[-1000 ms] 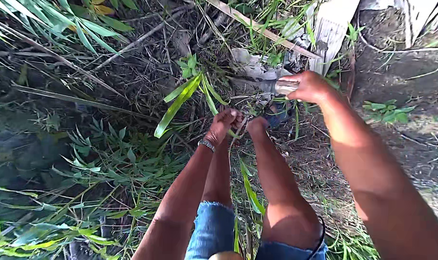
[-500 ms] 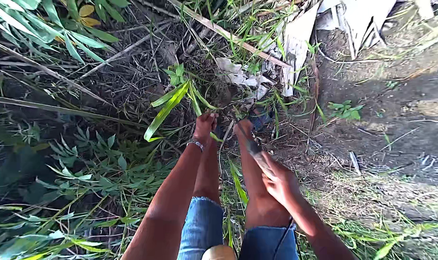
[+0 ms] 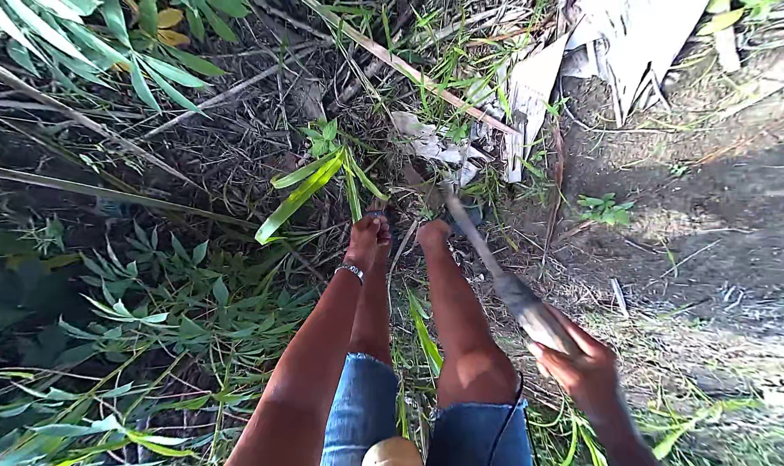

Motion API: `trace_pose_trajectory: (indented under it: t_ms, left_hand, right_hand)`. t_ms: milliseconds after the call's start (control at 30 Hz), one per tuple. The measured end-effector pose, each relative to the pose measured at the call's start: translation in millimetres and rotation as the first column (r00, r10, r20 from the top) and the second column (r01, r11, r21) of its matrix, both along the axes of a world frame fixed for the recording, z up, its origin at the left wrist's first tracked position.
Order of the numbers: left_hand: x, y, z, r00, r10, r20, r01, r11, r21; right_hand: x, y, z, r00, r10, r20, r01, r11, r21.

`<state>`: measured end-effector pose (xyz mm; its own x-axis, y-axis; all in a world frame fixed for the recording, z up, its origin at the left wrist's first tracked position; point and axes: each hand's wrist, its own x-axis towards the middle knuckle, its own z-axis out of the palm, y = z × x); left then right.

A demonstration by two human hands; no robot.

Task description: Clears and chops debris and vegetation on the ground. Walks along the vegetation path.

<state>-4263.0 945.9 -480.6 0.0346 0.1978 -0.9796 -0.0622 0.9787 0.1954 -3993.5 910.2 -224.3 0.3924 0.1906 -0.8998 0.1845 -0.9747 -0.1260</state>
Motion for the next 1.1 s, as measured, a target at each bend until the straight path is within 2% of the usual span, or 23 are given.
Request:
trace_pose_trajectory:
  t_ms: [33, 100, 200, 267, 367, 467, 600, 667, 767, 867, 1000, 1100]
  left_hand:
    - [2, 3, -2, 1.0, 0.025, -0.003, -0.025, 1.0, 0.002]
    - [4, 9, -9, 0.997, 0.074, -0.004, -0.073, 0.997, 0.014]
    - [4, 15, -28, 0.976, 0.215, 0.041, -0.217, 0.975, 0.043]
    - [4, 18, -35, 0.941, 0.326, 0.092, -0.33, 0.943, 0.032]
    - [2, 18, -37, 0.902, 0.38, 0.207, -0.393, 0.919, 0.024]
    - [5, 22, -43, 0.875, 0.373, 0.308, -0.4, 0.916, 0.029]
    - [9, 20, -47, 0.903, 0.303, 0.306, -0.337, 0.939, 0.064]
    - [10, 19, -54, 0.927, 0.272, 0.259, -0.304, 0.948, 0.092]
    - [13, 22, -64, 0.963, 0.222, 0.152, -0.243, 0.96, 0.139]
    - [18, 32, -69, 0.989, 0.142, 0.031, -0.145, 0.977, 0.157]
    - [28, 49, -72, 0.991, 0.013, -0.133, 0.007, 0.989, 0.146]
    - [32, 55, -82, 0.979, -0.015, -0.206, 0.04, 0.992, 0.116]
  right_hand:
    - [0, -13, -32, 0.996, 0.044, -0.082, -0.035, 0.993, 0.111]
    - [-11, -20, -104, 0.98, 0.13, -0.15, -0.098, 0.973, 0.207]
    - [-43, -3, -193, 0.968, 0.206, -0.145, -0.185, 0.972, 0.146]
    - [-62, 6, -222, 0.961, 0.244, -0.129, -0.229, 0.966, 0.124]
    - [-62, 11, -230, 0.946, 0.293, -0.139, -0.272, 0.95, 0.151]
    - [-12, 32, -251, 0.928, 0.324, -0.182, -0.305, 0.944, 0.123]
    - [48, 59, -288, 0.905, 0.32, -0.281, -0.317, 0.947, 0.056]
    - [49, 70, -290, 0.881, 0.379, -0.281, -0.37, 0.925, 0.09]
    - [5, 66, -264, 0.81, 0.561, -0.169, -0.532, 0.825, 0.19]
    - [-71, 30, -235, 0.724, 0.682, -0.103, -0.669, 0.731, 0.134]
    - [-160, -11, -227, 0.698, 0.676, -0.238, -0.696, 0.718, -0.002]
    - [-196, -30, -235, 0.719, 0.682, -0.133, -0.687, 0.727, 0.016]
